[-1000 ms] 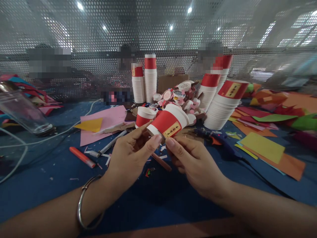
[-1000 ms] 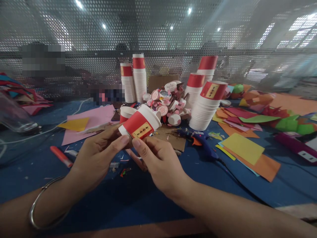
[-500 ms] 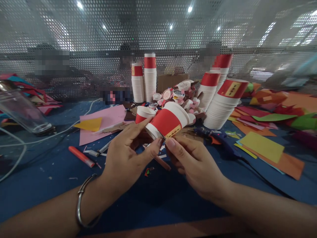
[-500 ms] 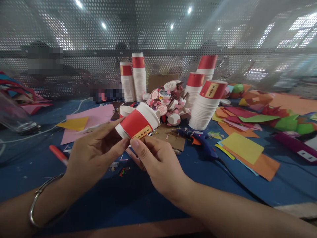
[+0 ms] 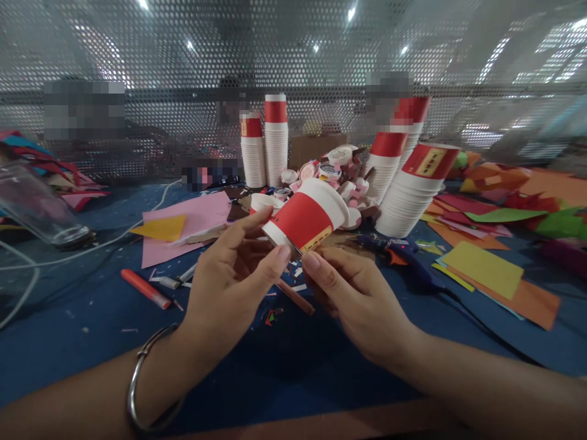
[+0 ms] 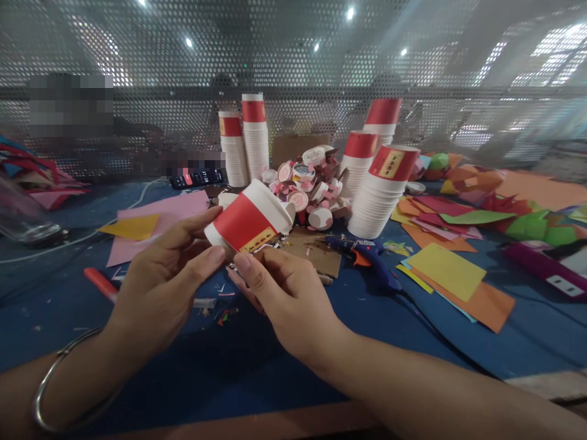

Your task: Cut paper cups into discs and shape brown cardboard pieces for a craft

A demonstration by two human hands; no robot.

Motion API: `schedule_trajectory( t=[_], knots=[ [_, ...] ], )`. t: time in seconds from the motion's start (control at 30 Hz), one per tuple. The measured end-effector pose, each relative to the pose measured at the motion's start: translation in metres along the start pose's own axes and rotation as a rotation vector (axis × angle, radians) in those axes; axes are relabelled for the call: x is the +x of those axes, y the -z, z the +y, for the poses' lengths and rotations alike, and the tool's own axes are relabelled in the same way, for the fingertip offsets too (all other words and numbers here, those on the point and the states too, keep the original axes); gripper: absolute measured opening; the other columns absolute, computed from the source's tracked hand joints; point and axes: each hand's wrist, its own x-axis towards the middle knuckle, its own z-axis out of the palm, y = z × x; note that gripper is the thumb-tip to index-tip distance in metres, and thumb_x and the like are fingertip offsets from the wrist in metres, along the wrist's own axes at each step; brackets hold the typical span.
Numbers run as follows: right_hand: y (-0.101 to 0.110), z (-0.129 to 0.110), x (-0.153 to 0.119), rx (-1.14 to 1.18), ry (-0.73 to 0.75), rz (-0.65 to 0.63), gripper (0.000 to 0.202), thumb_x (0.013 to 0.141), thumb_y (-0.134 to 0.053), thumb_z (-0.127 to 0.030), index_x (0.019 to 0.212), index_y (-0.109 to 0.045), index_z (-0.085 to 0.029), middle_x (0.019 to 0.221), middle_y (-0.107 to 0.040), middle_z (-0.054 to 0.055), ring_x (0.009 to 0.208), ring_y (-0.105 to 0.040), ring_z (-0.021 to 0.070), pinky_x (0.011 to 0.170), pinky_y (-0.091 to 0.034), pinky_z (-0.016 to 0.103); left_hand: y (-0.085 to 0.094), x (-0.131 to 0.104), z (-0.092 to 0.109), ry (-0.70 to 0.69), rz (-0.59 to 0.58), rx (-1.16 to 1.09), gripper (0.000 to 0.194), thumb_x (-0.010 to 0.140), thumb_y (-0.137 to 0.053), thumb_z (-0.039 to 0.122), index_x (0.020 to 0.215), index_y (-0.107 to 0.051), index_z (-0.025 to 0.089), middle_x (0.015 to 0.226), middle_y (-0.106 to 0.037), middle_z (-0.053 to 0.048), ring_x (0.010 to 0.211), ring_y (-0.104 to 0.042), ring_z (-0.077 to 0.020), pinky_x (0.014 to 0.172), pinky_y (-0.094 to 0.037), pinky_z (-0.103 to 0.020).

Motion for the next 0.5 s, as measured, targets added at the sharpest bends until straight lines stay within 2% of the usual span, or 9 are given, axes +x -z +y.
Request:
schedule_trajectory(
  t=[0.1, 0.2, 0.3, 0.5],
  knots=[
    [0.0004, 0.0016, 0.0001, -0.034, -0.003, -0.005, 0.047, 0.098, -0.063, -0.048, 0.065, -0.046, -0.019, 0.056, -0.037, -0.008, 0.047, -0.032, 0.0042, 0.041, -0.025, 0.020, -0.0002, 0.0003, 0.0029, -0.064, 0.047, 0.050, 0.032, 0.085, -0.077, 0.018, 0.113, -0.062, 0.019, 0.103, -0.075, -0.003, 0.087, -0.074, -0.0138, 0.077, -0.063, -0.025],
    [0.0011, 0.0022, -0.0002, -0.073, -0.023, 0.005, 0.047, 0.098, -0.061, -0.049, 0.066, -0.045, -0.020, 0.055, -0.037, -0.008, 0.048, -0.032, 0.0050, 0.041, -0.025, 0.020, -0.0012, 0.0002, 0.0040, -0.079, 0.042, 0.080, 0.025, 0.085, -0.077, 0.018, 0.104, -0.061, 0.019, 0.095, -0.075, -0.002, 0.080, -0.074, -0.0133, 0.070, -0.063, -0.024],
    [0.0012, 0.0024, -0.0001, -0.092, -0.042, 0.021, 0.048, 0.096, -0.063, -0.054, 0.066, -0.046, -0.020, 0.056, -0.037, -0.008, 0.048, -0.032, 0.0058, 0.041, -0.024, 0.021, -0.0019, -0.0015, 0.0025, -0.073, 0.024, 0.113, 0.023, 0.086, -0.077, 0.021, 0.102, -0.062, 0.020, 0.092, -0.075, -0.001, 0.076, -0.073, -0.0144, 0.066, -0.062, -0.025],
    [0.0011, 0.0016, -0.0010, -0.105, -0.034, 0.020, 0.048, 0.095, -0.063, -0.057, 0.067, -0.048, -0.020, 0.056, -0.038, -0.007, 0.048, -0.031, 0.0063, 0.042, -0.024, 0.022, -0.0008, -0.0048, -0.0005, -0.064, -0.010, 0.127, 0.028, 0.087, -0.077, 0.024, 0.109, -0.061, 0.020, 0.098, -0.074, -0.002, 0.083, -0.073, -0.0153, 0.071, -0.062, -0.025]
  ],
)
